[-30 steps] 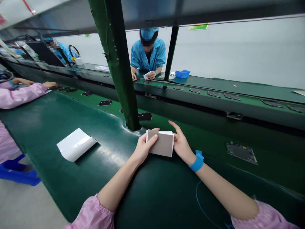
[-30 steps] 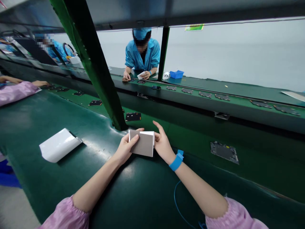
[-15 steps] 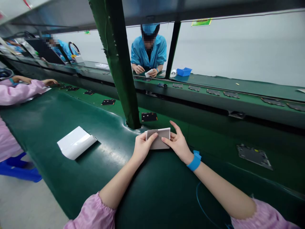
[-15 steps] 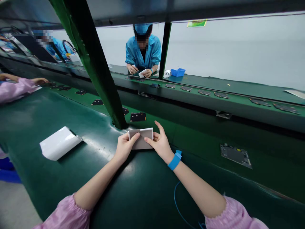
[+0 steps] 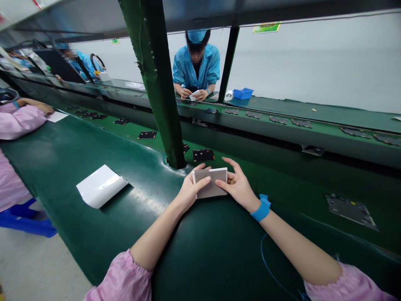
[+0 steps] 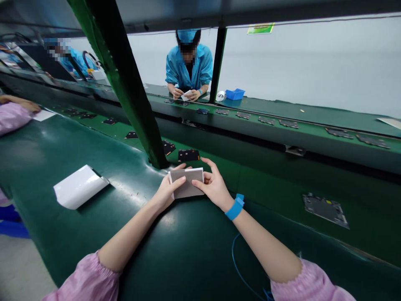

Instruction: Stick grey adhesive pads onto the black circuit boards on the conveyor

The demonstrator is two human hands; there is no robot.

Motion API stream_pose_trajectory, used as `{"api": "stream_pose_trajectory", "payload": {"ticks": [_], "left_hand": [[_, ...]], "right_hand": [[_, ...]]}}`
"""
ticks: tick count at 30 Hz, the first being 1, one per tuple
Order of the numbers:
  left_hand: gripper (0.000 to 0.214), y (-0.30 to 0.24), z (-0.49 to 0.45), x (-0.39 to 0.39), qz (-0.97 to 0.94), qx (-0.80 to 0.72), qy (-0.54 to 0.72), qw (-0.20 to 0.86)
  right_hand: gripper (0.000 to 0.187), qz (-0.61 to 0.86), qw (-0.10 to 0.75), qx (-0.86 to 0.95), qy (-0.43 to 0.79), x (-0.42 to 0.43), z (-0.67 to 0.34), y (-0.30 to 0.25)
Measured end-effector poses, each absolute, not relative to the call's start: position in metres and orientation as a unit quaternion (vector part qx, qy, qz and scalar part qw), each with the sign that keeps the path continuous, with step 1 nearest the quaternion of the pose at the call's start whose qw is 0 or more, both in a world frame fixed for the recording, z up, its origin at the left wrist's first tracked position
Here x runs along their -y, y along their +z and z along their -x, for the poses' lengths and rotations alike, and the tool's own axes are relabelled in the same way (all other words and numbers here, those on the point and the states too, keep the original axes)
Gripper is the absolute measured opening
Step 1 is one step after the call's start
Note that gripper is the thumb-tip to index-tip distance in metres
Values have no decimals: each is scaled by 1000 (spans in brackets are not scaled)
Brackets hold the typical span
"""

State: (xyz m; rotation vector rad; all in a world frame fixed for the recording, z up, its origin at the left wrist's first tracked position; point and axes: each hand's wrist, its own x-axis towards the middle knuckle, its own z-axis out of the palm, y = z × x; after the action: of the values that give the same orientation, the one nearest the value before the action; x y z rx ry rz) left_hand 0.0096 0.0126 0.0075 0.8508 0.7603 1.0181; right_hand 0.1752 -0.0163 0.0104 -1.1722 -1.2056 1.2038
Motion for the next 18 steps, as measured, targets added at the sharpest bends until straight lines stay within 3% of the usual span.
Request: {"api": "stream_pose_trajectory", "payload": {"ticks": [5,10,18], "left_hand": [[37,-1,-9,-12,-477,-344,457,668],[31,0,-11,-11,-512,-363,477,616],[34,-5,-13,-11,-465,-383,483,635]], "right_hand": [[84,514,518,492,475,17,-173,10],[81,521,525,491,460,18,-171,9],[82,526,524,495,451,17,-172,5]]}}
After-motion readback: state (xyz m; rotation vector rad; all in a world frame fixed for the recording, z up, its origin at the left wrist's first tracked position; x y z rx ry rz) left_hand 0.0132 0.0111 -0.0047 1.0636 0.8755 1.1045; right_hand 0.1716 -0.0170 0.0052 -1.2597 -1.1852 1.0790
